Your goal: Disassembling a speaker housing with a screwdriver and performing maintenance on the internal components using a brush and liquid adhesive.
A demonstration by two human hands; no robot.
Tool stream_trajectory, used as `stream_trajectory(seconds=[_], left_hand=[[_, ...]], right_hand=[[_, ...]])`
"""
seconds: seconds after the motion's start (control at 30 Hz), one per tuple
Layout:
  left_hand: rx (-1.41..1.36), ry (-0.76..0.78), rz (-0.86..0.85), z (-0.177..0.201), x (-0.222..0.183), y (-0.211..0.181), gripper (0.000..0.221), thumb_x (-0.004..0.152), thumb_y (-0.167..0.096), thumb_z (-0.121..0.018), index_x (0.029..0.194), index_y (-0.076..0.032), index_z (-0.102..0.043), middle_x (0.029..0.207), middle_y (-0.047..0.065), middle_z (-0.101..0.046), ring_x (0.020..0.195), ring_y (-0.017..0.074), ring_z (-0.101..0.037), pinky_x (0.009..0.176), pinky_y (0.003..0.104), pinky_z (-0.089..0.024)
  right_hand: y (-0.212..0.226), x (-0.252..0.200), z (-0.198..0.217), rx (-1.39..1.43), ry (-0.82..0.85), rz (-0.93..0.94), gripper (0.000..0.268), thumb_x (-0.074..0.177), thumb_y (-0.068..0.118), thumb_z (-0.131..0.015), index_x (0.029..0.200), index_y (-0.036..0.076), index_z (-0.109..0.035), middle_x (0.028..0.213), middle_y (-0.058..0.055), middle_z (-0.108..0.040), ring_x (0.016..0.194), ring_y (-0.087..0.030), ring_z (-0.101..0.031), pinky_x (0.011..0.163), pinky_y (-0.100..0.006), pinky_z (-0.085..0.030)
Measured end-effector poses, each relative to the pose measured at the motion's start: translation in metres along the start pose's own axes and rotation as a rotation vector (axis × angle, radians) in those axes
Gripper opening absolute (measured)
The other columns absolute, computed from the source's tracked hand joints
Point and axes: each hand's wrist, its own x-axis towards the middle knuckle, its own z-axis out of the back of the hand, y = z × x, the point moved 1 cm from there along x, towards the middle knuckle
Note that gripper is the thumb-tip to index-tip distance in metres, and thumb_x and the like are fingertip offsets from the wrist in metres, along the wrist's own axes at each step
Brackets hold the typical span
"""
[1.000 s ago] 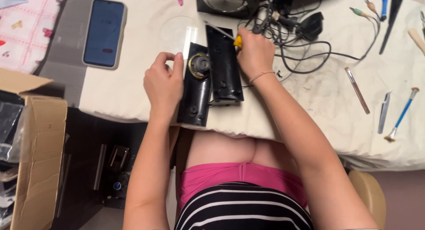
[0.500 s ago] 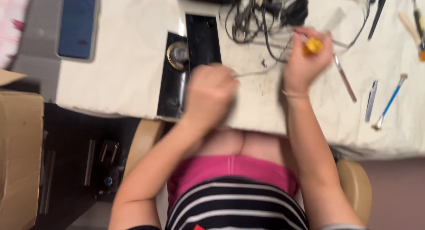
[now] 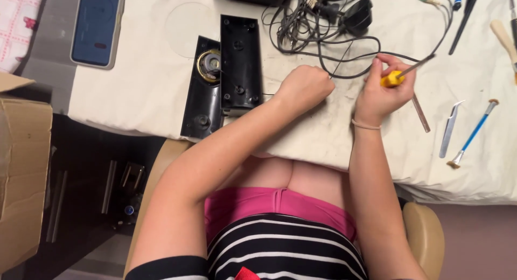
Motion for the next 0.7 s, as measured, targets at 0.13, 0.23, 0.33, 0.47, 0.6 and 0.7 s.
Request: stream_trajectory(seconds=[0.13,0.23,0.33,0.47,0.6,0.7], left_hand=[[0.114,-0.124,-0.008,-0.005,-0.010,-0.018,0.009,0.078,-0.003,-0.068,0.073,-0.007,-0.075,0.066,0.009,-0.067,0.063,0.0247,-0.070,0.056,0.033,-0.057],[0.291,-0.146,0.021,-0.004,-0.014,-0.025,0.010,0.078,-0.005,-0.067,0.072,-0.010,-0.074,0.067,0.009,-0.064,0.058,0.0168,-0.064,0.050,0.029,-0.051],[0.320,-0.170,0.016,-0.006,-0.017,-0.029,0.014,0.077,-0.004,-0.062,0.066,-0.010,-0.068,0.063,0.011,-0.058,0.056,0.0187,-0.059,0.051,0.029,-0.048],[0.248,-0.210,0.048,-0.012,-0.017,-0.022,0.014,0.076,-0.007,-0.061,0.064,-0.012,-0.066,0.061,0.007,-0.055,0.053,0.0169,-0.057,0.048,0.027,-0.044],[0.046,-0.245,0.215,0.025,-0.022,0.001,0.014,0.068,-0.004,-0.064,0.069,-0.018,-0.066,0.068,0.002,-0.057,0.051,0.0180,-0.059,0.038,0.031,-0.042],[-0.440,-0.207,0.373,0.117,-0.044,0.054,0.040,0.075,0.015,-0.051,0.103,-0.005,-0.072,0.096,0.013,-0.074,0.074,0.0315,-0.073,0.055,0.045,-0.057]], right_hand=[[0.006,-0.003,0.002,0.045,-0.009,-0.001,0.041,0.093,-0.018,-0.077,0.082,0.005,-0.044,0.095,-0.020,-0.077,0.046,-0.015,-0.060,0.049,-0.022,-0.045],[0.012,-0.003,0.001,0.062,0.009,-0.058,0.039,0.094,-0.018,-0.075,0.083,0.004,-0.045,0.095,-0.021,-0.077,0.047,-0.013,-0.060,0.051,-0.021,-0.047],[0.009,-0.005,0.004,0.083,0.027,-0.069,0.039,0.095,-0.018,-0.075,0.084,0.005,-0.045,0.096,-0.022,-0.077,0.048,-0.014,-0.062,0.051,-0.021,-0.048],[0.003,-0.004,0.007,0.105,0.032,-0.064,0.039,0.096,-0.018,-0.075,0.086,0.005,-0.044,0.096,-0.022,-0.076,0.049,-0.014,-0.062,0.053,-0.021,-0.048],[0.016,-0.005,0.001,0.153,-0.041,-0.148,0.035,0.095,-0.011,-0.070,0.089,0.009,-0.043,0.094,-0.025,-0.071,0.072,-0.020,-0.064,0.053,-0.027,-0.052],[0.009,-0.006,0.003,0.135,-0.044,-0.139,0.035,0.094,-0.013,-0.071,0.091,0.008,-0.044,0.092,-0.024,-0.067,0.090,-0.024,-0.071,0.053,-0.028,-0.054]])
